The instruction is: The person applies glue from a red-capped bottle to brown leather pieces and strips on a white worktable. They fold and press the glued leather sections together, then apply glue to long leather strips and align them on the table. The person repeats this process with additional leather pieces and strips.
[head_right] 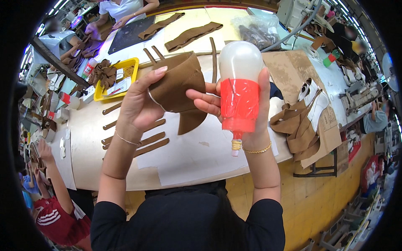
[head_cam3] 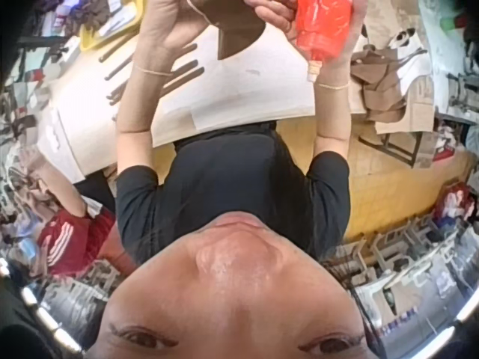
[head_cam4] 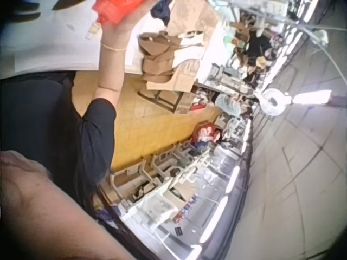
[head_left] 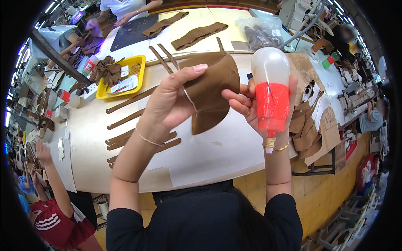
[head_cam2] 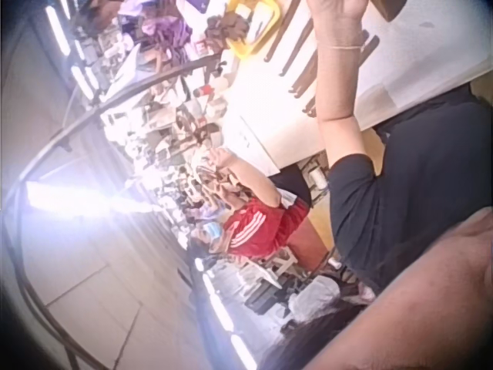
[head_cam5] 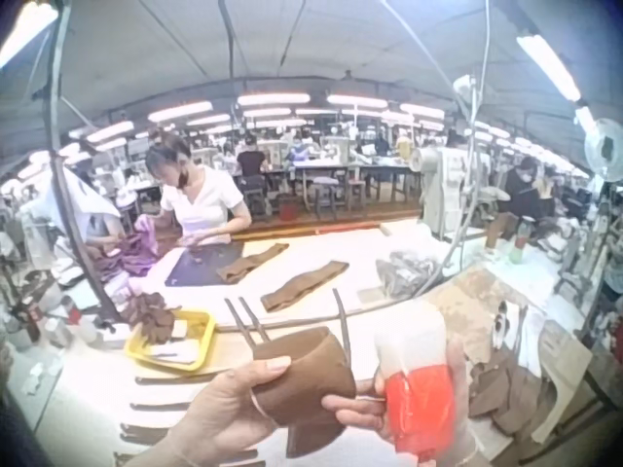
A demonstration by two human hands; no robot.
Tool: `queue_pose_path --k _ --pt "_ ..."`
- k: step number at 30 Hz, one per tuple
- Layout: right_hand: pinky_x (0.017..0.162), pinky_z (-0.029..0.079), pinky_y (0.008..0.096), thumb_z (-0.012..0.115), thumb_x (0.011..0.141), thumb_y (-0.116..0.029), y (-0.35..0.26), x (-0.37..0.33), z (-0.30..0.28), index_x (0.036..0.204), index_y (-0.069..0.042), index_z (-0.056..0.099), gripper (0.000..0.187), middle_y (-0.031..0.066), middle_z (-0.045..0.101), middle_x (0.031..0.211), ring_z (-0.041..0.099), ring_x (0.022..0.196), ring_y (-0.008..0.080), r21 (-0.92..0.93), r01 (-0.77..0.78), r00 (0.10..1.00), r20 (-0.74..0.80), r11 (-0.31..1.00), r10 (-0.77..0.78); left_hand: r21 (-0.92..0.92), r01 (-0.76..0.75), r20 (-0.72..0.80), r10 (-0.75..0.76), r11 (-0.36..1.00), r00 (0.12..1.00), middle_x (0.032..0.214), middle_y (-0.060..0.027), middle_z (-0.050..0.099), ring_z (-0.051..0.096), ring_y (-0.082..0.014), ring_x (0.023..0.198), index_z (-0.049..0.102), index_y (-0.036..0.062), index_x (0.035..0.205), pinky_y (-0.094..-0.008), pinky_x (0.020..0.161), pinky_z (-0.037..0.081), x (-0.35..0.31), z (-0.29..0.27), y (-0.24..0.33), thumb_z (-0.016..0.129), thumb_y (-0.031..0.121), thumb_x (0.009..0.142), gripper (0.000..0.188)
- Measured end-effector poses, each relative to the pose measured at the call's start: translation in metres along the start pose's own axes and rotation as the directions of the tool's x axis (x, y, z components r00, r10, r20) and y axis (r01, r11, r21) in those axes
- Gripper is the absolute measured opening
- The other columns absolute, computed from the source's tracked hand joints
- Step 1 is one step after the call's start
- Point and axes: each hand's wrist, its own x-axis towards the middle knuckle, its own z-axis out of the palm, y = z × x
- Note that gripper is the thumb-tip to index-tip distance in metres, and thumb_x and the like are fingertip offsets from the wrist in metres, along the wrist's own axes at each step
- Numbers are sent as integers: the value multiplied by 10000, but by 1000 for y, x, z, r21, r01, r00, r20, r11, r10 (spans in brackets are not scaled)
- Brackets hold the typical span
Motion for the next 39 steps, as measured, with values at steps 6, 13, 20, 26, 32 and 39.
queue_pose_path --k 6,13,20,26,32,39 --pt "1009 425 543 486 805 -731 -6 0 9 994 141 522 893 348 553 1146 420 1218 535 15 40 999 28 999 -40 -94 74 153 -59 993 986 1206 -162 558 565 -239 1114 492 -22 1247 -404 987 459 -2 0 -15 664 271 862 513" --pt "1029 410 522 514 818 -694 -21 -9 29 991 153 462 866 411 478 1195 365 1258 533 -34 87 993 82 996 -84 59 175 256 -184 983 949 1370 -112 472 468 -241 1256 379 78 1402 -441 1071 349 -9 19 -24 365 657 913 758" --pt "1008 428 531 504 801 -720 -20 -17 35 963 138 485 872 400 483 1197 391 1236 540 -41 62 998 26 997 -61 82 35 170 -48 996 984 1260 -71 574 533 -176 1165 495 34 1292 -367 1049 371 -10 21 -18 462 353 979 448" --pt "967 458 558 501 742 -791 -16 -14 21 966 140 533 958 372 492 1202 415 1200 568 -11 23 999 -38 1000 -24 207 -37 194 -4 978 981 1184 -99 600 590 -162 1058 515 8 1232 -332 925 478 -7 17 -21 621 207 907 396" --pt "828 546 444 410 811 -772 -33 -24 3 1030 89 503 893 289 497 1266 563 1110 414 -272 10 996 84 962 13 460 -93 138 32 883 990 1149 -90 609 588 -142 1029 489 -9 1258 -309 894 486 -16 13 -16 717 83 818 504" --pt "648 564 376 417 810 -770 -62 -1 12 1176 1 495 858 148 583 1076 636 873 233 -707 439 777 -12 555 -630 625 -117 177 6 772 984 1025 -48 628 583 -86 854 506 -5 1212 -224 671 483 -29 10 -25 736 131 814 479"
